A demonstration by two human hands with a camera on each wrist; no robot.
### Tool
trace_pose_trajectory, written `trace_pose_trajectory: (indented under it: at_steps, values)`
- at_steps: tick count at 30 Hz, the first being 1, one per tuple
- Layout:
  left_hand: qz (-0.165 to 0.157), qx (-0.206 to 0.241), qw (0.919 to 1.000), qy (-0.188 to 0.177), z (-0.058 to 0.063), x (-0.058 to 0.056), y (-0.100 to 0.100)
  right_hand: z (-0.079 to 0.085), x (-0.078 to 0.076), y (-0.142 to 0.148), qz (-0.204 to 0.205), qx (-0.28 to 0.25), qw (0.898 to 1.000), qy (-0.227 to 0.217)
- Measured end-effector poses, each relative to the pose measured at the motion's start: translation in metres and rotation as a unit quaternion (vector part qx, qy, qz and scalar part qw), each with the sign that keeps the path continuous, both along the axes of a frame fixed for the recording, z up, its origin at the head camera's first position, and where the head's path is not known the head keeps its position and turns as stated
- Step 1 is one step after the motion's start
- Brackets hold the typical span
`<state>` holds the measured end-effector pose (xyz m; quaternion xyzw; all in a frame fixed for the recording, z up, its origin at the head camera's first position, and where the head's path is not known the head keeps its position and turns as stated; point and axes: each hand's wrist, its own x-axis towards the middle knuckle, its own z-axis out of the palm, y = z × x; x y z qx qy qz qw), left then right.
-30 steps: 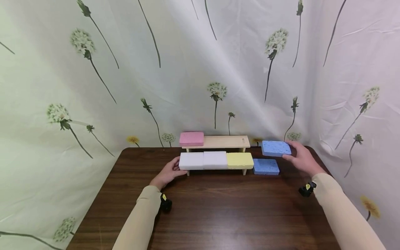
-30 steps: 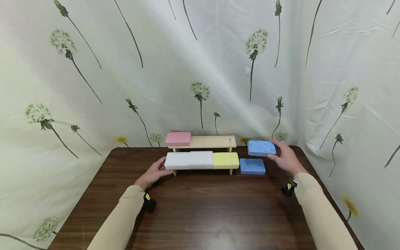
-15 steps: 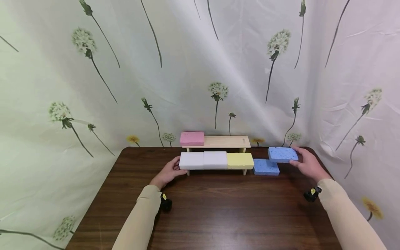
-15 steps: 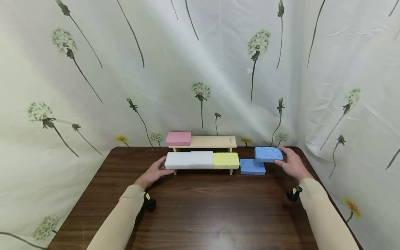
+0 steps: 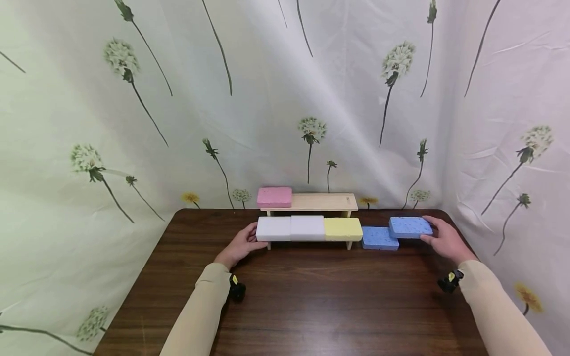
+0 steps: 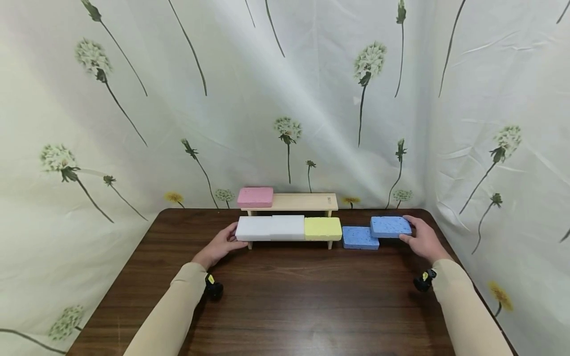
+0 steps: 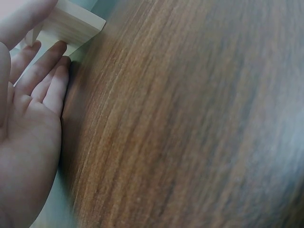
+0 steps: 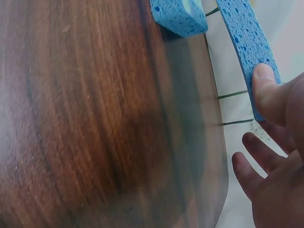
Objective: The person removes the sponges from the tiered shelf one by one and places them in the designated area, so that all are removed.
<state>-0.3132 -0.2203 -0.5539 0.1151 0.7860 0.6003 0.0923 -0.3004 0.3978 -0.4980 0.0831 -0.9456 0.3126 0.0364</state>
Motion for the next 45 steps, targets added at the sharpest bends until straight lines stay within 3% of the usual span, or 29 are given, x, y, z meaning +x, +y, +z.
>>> trace_pose_trajectory:
  at_steps: [7,15,27,45]
  values:
    - [-0.001,0.000,1.0000,-0.003,0.001,-0.001,0.001,-0.005,0.001,0.011,-0.013,0.006,0.999,-0.031]
    - [-0.004,0.001,1.0000,-0.003,-0.001,-0.002,-0.001,-0.010,0.005,0.021,0.000,0.017,1.000,0.013]
    - [-0.003,-0.002,1.0000,0.002,-0.004,-0.001,-0.001,-0.020,0.010,0.033,0.003,0.031,0.999,0.023]
    - [0.001,-0.009,0.9999,0.006,-0.002,0.002,0.001,-0.032,0.005,0.032,0.016,0.060,0.998,-0.010]
